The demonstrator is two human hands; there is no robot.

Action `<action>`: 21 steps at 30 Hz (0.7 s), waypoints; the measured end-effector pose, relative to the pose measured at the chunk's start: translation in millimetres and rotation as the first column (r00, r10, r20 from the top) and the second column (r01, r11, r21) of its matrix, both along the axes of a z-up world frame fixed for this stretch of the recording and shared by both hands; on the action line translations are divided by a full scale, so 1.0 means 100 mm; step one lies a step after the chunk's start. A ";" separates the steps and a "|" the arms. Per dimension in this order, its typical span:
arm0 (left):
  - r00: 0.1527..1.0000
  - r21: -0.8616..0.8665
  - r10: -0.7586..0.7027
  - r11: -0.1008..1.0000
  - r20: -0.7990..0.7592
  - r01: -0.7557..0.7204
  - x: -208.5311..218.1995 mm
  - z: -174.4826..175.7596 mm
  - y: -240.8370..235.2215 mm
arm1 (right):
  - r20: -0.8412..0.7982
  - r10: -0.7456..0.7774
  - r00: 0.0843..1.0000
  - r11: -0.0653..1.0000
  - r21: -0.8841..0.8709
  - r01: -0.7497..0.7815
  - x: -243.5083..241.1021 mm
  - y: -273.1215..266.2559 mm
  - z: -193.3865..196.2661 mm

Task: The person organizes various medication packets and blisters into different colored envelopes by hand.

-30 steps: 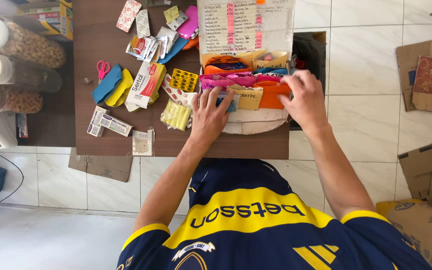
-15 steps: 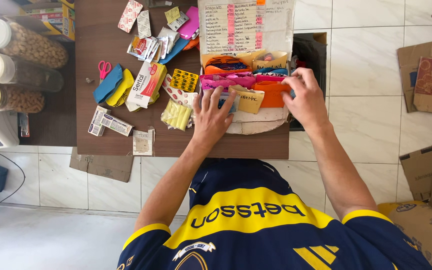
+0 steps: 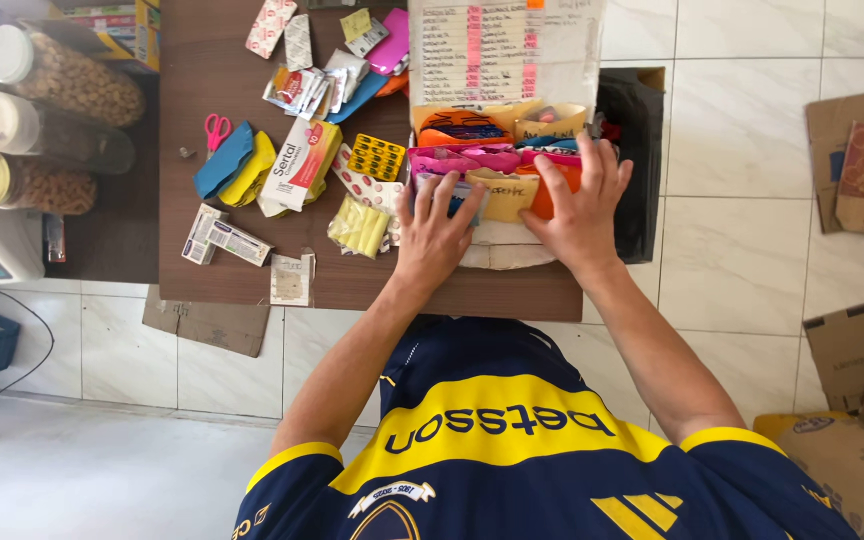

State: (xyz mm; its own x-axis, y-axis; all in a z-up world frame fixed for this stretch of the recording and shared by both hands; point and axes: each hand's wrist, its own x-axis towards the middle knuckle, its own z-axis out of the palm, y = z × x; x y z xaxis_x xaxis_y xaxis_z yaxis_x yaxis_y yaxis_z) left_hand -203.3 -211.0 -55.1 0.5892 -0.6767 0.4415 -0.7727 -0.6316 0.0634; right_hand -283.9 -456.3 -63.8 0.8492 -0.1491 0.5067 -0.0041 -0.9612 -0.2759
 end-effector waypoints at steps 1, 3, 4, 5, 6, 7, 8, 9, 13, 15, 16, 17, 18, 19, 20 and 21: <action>1.000 0.001 0.007 1.000 0.000 -0.007 0.01 -0.03 0.01 | 0.000 0.007 1.000 1.000 0.001 -0.007 0.01 -0.02 -0.01; 1.000 -0.008 0.009 1.000 -0.003 -0.009 0.01 -0.11 0.03 | 0.003 0.019 1.000 1.000 -0.015 -0.019 0.02 -0.06 -0.03; 1.000 -0.007 0.015 1.000 -0.006 -0.015 0.01 -0.11 0.05 | 0.001 0.026 1.000 1.000 -0.014 -0.026 0.03 -0.06 -0.03; 1.000 -0.009 0.012 1.000 -0.016 -0.012 0.01 -0.11 0.06 | 0.002 0.030 1.000 1.000 -0.002 -0.030 0.03 -0.06 -0.04; 1.000 -0.011 0.009 1.000 -0.026 -0.009 0.01 -0.11 0.07 | 0.003 0.033 0.999 0.999 0.009 -0.033 0.04 -0.06 -0.04; 0.999 -0.010 0.015 1.000 -0.028 -0.015 0.00 -0.08 0.10 | 0.001 0.039 0.999 0.999 0.010 -0.039 0.02 -0.06 -0.01; 0.999 -0.021 -0.001 1.000 -0.035 0.000 -0.01 -0.06 0.14 | 0.000 0.054 0.999 0.998 0.013 -0.054 0.00 -0.05 0.02; 0.999 -0.032 -0.013 0.999 -0.039 0.012 0.00 -0.03 0.19 | 0.002 0.072 0.997 0.997 0.017 -0.072 0.00 -0.03 0.04; 1.000 -0.185 0.011 0.983 0.000 -0.011 -0.14 0.07 0.36 | 0.117 0.117 0.986 0.991 0.050 -0.123 -0.04 0.15 0.08; 1.000 -0.289 0.014 0.957 -0.026 -0.021 -0.22 0.11 0.53 | 0.214 0.191 0.958 0.974 0.076 -0.212 -0.01 0.35 0.14; 0.999 -0.286 0.030 0.958 -0.026 -0.036 -0.24 0.11 0.66 | 0.215 0.206 0.955 0.971 0.079 -0.227 0.03 0.51 0.14; 0.998 -0.308 0.051 0.950 -0.031 -0.058 -0.24 0.09 0.78 | 0.246 0.239 0.939 0.957 0.105 -0.271 0.06 0.65 0.15; 0.997 -0.330 0.072 0.940 -0.037 -0.080 -0.25 0.08 0.90 | 0.277 0.270 0.922 0.940 0.131 -0.315 0.09 0.80 0.15; 0.996 -0.331 0.079 0.940 -0.038 -0.087 -0.22 0.07 1.07 | 0.275 0.277 0.921 0.938 0.130 -0.321 0.14 0.98 0.13; 0.994 -0.356 0.096 0.928 -0.052 -0.108 -0.19 0.07 1.24 | 0.280 0.318 0.906 0.907 0.189 -0.377 0.19 1.15 0.10; 0.992 -0.382 0.108 0.916 -0.064 -0.124 -0.15 0.07 1.40 | 0.289 0.354 0.889 0.871 0.244 -0.426 0.25 1.32 0.08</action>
State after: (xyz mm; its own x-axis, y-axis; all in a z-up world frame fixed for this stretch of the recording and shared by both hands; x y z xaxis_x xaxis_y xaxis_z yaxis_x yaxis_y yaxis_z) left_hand -217.9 -70.6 -48.5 0.6763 -0.3853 0.6278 -0.6869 -0.6376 0.3487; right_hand -259.3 -324.0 -56.0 0.7348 -0.0016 0.6783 0.4519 -0.7446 -0.4912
